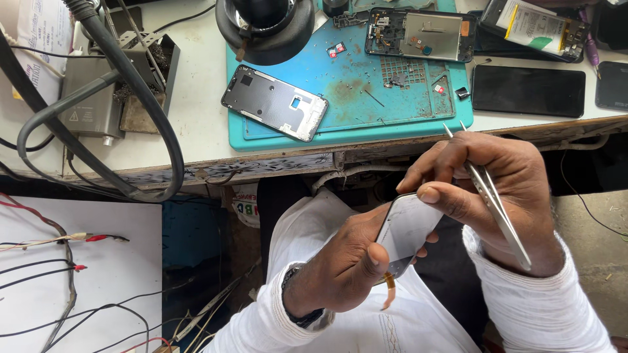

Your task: The person disassembles a smartphone, separating the screen assembly from the main body using tweezers. They then apply adhesive along the edges of the phone's metal frame in preparation for reassembly.

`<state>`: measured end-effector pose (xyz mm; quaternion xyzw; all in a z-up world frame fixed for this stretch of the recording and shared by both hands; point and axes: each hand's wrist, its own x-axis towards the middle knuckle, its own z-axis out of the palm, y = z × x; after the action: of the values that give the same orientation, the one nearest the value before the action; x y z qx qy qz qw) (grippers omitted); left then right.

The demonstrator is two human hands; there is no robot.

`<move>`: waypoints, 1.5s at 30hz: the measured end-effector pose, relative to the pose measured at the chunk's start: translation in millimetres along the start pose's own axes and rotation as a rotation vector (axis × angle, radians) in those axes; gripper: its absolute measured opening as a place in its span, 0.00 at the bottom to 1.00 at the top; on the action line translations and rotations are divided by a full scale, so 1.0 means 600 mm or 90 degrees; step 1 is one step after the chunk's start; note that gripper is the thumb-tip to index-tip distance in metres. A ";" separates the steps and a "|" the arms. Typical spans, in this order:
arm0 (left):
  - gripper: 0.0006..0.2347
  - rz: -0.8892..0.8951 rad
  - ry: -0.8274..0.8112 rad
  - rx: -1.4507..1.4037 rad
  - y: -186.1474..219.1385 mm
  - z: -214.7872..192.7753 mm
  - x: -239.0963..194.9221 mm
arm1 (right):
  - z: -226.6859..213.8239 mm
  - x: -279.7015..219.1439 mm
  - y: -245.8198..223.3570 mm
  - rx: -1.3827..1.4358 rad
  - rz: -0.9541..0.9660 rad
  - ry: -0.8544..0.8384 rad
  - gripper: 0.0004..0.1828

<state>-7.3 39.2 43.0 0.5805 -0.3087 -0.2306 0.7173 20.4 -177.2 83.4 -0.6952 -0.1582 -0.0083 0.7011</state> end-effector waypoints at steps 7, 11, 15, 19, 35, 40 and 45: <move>0.49 -0.025 -0.002 -0.145 -0.035 -0.002 0.008 | 0.012 0.016 0.006 -0.210 -0.063 0.067 0.18; 0.54 -0.087 -0.040 -0.558 -0.069 -0.003 0.020 | 0.038 0.013 -0.005 -0.321 -0.170 0.135 0.24; 0.53 -0.128 -0.026 -0.610 -0.083 -0.011 0.022 | 0.045 0.017 -0.016 -0.402 -0.223 0.030 0.31; 0.55 -0.141 -0.007 -0.463 -0.079 -0.007 0.024 | 0.047 0.013 0.007 -0.358 -0.207 -0.004 0.25; 0.58 -0.240 -0.049 -0.355 -0.094 -0.049 -0.009 | 0.000 0.021 0.079 -0.205 0.044 0.051 0.09; 0.54 -0.224 -0.040 -0.512 -0.123 -0.070 -0.002 | 0.027 0.025 0.066 -0.334 -0.193 0.110 0.18; 0.53 -0.209 -0.038 -0.589 -0.118 -0.075 0.023 | 0.039 0.043 0.044 -0.453 -0.273 0.112 0.27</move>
<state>36.4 45.3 -29.6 0.2355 -0.0989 -0.4700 0.8449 46.1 -148.3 63.4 -0.8418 -0.2258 -0.2675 0.4110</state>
